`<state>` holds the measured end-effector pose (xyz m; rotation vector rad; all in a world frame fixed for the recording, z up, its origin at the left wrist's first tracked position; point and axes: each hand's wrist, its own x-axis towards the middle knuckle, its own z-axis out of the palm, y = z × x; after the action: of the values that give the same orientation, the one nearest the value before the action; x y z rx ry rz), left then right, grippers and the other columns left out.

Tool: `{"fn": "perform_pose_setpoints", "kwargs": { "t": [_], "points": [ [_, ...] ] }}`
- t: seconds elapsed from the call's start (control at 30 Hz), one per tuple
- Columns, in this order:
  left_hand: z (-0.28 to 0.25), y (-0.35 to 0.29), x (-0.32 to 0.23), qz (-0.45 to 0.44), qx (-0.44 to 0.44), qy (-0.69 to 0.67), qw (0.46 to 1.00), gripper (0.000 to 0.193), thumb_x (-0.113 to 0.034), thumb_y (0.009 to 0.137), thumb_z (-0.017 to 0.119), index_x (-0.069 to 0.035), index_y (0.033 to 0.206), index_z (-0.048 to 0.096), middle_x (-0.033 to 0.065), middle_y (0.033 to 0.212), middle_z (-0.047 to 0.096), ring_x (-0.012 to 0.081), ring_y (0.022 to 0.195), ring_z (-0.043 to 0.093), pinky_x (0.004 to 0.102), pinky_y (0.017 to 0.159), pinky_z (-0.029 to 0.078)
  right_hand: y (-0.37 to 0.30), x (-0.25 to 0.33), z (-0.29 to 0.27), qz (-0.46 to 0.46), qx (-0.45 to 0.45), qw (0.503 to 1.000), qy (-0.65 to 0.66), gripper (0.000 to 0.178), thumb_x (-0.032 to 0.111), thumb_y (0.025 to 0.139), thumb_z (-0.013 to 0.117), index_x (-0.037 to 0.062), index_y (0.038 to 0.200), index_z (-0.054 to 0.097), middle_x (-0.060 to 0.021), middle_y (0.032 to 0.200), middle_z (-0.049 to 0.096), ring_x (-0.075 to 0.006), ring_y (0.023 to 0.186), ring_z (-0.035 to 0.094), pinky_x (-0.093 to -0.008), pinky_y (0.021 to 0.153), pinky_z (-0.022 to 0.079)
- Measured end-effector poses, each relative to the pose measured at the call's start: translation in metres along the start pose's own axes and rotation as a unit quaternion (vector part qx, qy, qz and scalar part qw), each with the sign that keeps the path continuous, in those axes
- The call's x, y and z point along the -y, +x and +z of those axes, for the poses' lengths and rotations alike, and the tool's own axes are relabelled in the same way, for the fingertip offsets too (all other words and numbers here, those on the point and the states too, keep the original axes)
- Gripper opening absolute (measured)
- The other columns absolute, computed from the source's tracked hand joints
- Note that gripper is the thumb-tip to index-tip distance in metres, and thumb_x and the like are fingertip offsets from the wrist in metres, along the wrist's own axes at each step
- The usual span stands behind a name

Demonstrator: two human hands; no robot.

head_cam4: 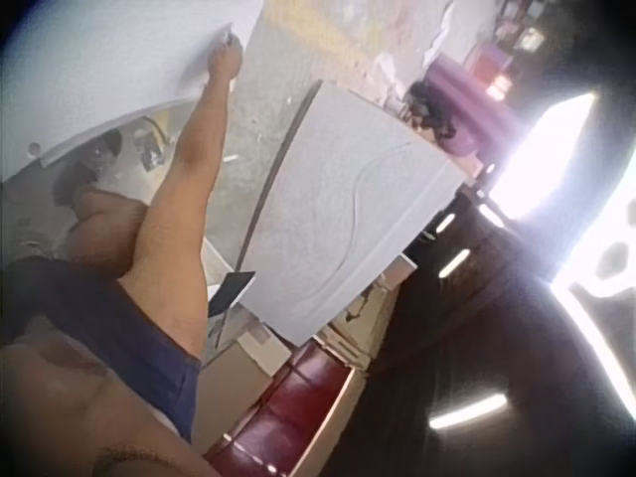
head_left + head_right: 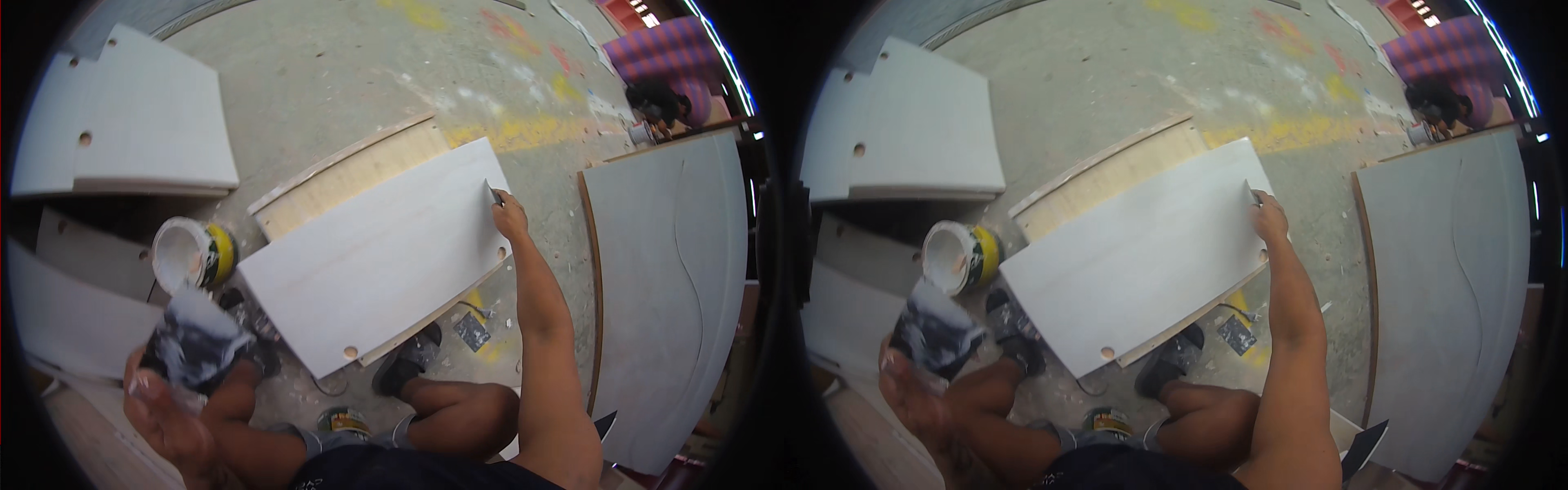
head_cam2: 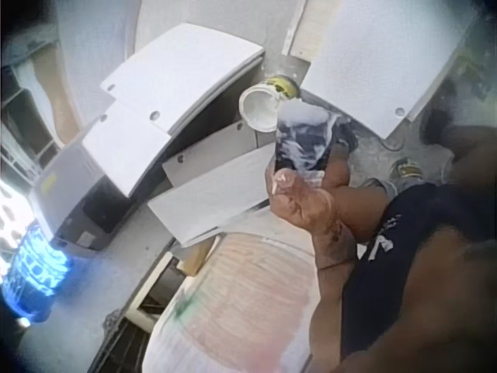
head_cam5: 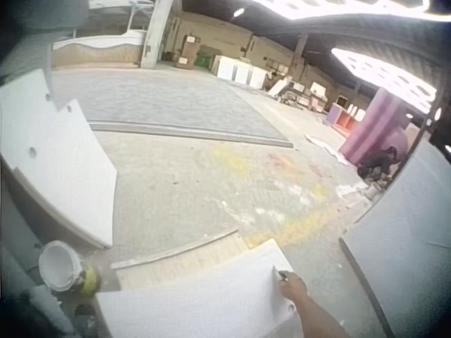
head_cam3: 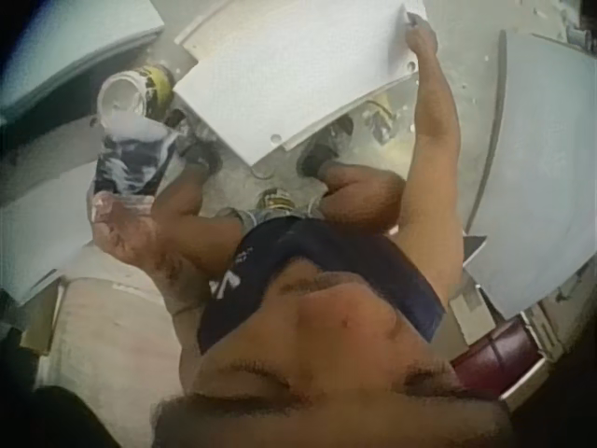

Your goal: The user is applying a substance (likely putty or filler) to a wooden panel and then sanding it down manually with sandpaper.

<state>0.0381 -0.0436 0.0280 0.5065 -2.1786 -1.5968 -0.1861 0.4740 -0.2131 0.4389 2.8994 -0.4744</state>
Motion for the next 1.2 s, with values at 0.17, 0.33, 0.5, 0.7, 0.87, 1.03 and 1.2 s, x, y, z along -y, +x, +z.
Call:
{"fn": "perform_pose_setpoints", "kwargs": {
  "t": [0.17, 0.33, 0.5, 0.7, 0.87, 1.03, 1.2],
  "points": [
    [-0.01, 0.002, -0.013, -0.013, -0.055, -0.035, 0.998, 0.045, -0.035, 0.104, 0.046, 0.009, 0.1, 0.06, 0.0082, 0.088, 0.059, 0.0145, 0.082, 0.052, 0.0281, 0.074, 0.043, -0.066, 0.055, 0.033, -0.018, 0.023, 1.0, 0.003, 0.045, 0.018, 0.088, 0.053, 0.0156, 0.132, 0.06, -0.014, 0.127, 0.062, -0.034, 0.117, 0.059, -0.0415, 0.1, 0.047],
    [-0.026, -0.003, -0.024, 0.02, -0.041, -0.103, 0.994, 0.04, -0.031, 0.106, 0.044, 0.004, 0.095, 0.059, 0.0026, 0.083, 0.055, 0.0089, 0.079, 0.047, 0.0244, 0.072, 0.039, -0.159, 0.125, 0.075, -0.032, 0.043, 0.998, -0.023, 0.045, 0.019, 0.087, 0.054, 0.0185, 0.132, 0.06, -0.0106, 0.122, 0.061, -0.0319, 0.115, 0.059, -0.0422, 0.097, 0.048],
    [-0.053, -0.006, -0.018, 0.04, -0.019, -0.131, 0.99, 0.037, -0.028, 0.107, 0.044, -0.004, 0.082, 0.054, -0.0054, 0.074, 0.043, 0.004, 0.071, 0.034, 0.0219, 0.061, 0.03, -0.263, 0.196, 0.113, -0.064, 0.076, 0.995, -0.007, 0.049, 0.017, 0.083, 0.057, 0.0217, 0.132, 0.058, -0.0054, 0.123, 0.059, -0.0286, 0.112, 0.06, -0.0436, 0.093, 0.051],
    [-0.079, -0.01, 0.001, 0.026, 0.01, -0.219, 0.975, 0.038, -0.031, 0.106, 0.047, 0.004, 0.102, 0.061, 0.0042, 0.095, 0.059, 0.0111, 0.091, 0.05, 0.0259, 0.087, 0.04, -0.378, 0.262, 0.158, -0.133, 0.128, 0.983, -0.019, 0.052, 0.019, 0.084, 0.06, 0.0171, 0.135, 0.055, -0.0106, 0.12, 0.058, -0.0342, 0.103, 0.061, -0.0494, 0.087, 0.053],
    [-0.078, -0.008, 0.002, -0.017, -0.006, -0.258, 0.966, 0.037, -0.03, 0.107, 0.046, -0.002, 0.087, 0.06, -0.0064, 0.075, 0.049, 0.0024, 0.07, 0.039, 0.0208, 0.061, 0.035, -0.429, 0.264, 0.174, -0.195, 0.205, 0.958, 0.054, 0.049, 0.017, 0.086, 0.056, 0.0124, 0.135, 0.054, -0.0159, 0.123, 0.059, -0.0373, 0.11, 0.06, -0.0496, 0.094, 0.049],
    [-0.08, -0.006, 0.008, -0.025, -0.035, -0.268, 0.962, 0.04, -0.034, 0.107, 0.048, -0.001, 0.093, 0.065, -0.0056, 0.076, 0.053, 0.0035, 0.072, 0.043, 0.0221, 0.064, 0.039, -0.379, 0.238, 0.112, -0.191, 0.182, 0.945, 0.195, 0.047, 0.015, 0.087, 0.052, -0.0001, 0.132, 0.055, -0.0241, 0.112, 0.064, -0.0338, 0.104, 0.064, -0.0425, 0.092, 0.05],
    [-0.072, -0.005, 0.021, -0.005, 0.008, -0.271, 0.962, 0.043, -0.037, 0.105, 0.049, -0.001, 0.091, 0.066, -0.0042, 0.073, 0.054, 0.0044, 0.069, 0.046, 0.023, 0.061, 0.039, -0.335, 0.241, -0.022, -0.276, 0.075, 0.859, 0.426, 0.037, 0.005, 0.093, 0.057, -0.0056, 0.129, 0.055, -0.0109, 0.115, 0.065, -0.0183, 0.102, 0.061, -0.0318, 0.092, 0.049]
  ]
}}
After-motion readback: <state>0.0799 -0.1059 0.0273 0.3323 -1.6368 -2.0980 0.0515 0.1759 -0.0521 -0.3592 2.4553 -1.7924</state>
